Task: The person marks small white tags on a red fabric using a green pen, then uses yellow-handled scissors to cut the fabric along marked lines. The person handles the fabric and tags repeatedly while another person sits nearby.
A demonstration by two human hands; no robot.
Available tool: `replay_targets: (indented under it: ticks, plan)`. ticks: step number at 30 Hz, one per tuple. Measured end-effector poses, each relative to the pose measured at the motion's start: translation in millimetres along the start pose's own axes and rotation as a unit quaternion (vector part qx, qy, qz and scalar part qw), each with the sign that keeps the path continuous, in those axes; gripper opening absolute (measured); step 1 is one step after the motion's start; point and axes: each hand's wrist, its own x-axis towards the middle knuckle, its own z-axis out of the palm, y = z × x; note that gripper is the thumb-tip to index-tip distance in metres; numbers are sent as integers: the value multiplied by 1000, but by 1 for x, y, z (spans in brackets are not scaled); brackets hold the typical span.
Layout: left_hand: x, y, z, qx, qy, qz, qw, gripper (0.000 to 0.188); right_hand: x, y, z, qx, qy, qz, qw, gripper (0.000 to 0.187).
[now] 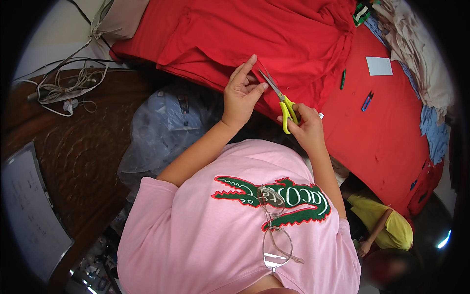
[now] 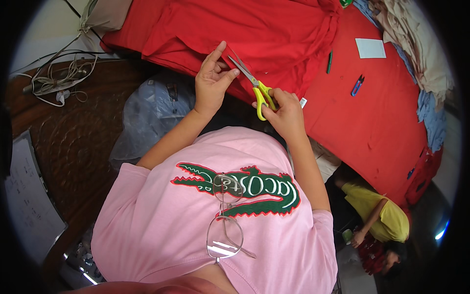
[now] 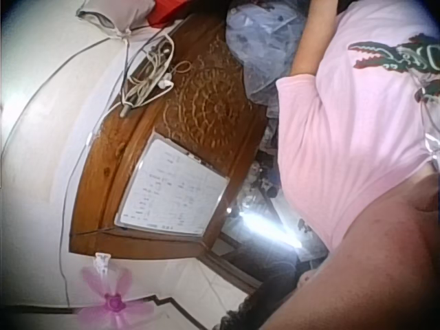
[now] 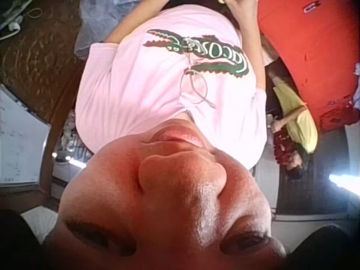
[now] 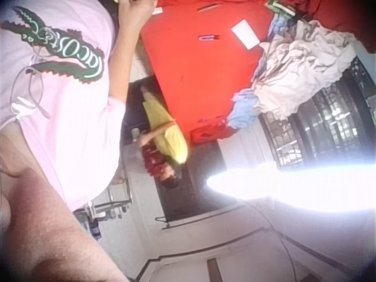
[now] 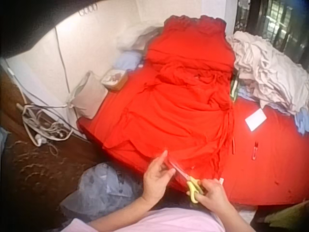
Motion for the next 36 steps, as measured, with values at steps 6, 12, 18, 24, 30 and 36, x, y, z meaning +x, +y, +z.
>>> replay_targets:
  ticks: [6, 12, 18, 24, 30, 36]
  plan:
    - [-4, 3, -2, -84, -25, -16, 996, 87, 11, -6, 7, 9, -4, 5, 1000, 34]
    - [-5, 6, -9, -64, -22, -26, 997, 88, 9, 3, 14, 46, -25, 37, 998, 32]
    - [-2, -5, -9, -21, 41, 16, 999, 76, 4, 4, 17, 47, -35, 46, 997, 31]
    - [2, -7, -16, -28, 46, 10, 999, 74, 5, -8, 12, -1, -3, 6, 1000, 38]
    - [0, 1, -16, -39, 39, -4, 998, 79, 2, -4, 9, -53, -8, -17, 998, 43]
    - [0, 2, -17, -38, 17, 1, 999, 79, 8, -7, 11, -51, -1, -28, 998, 42]
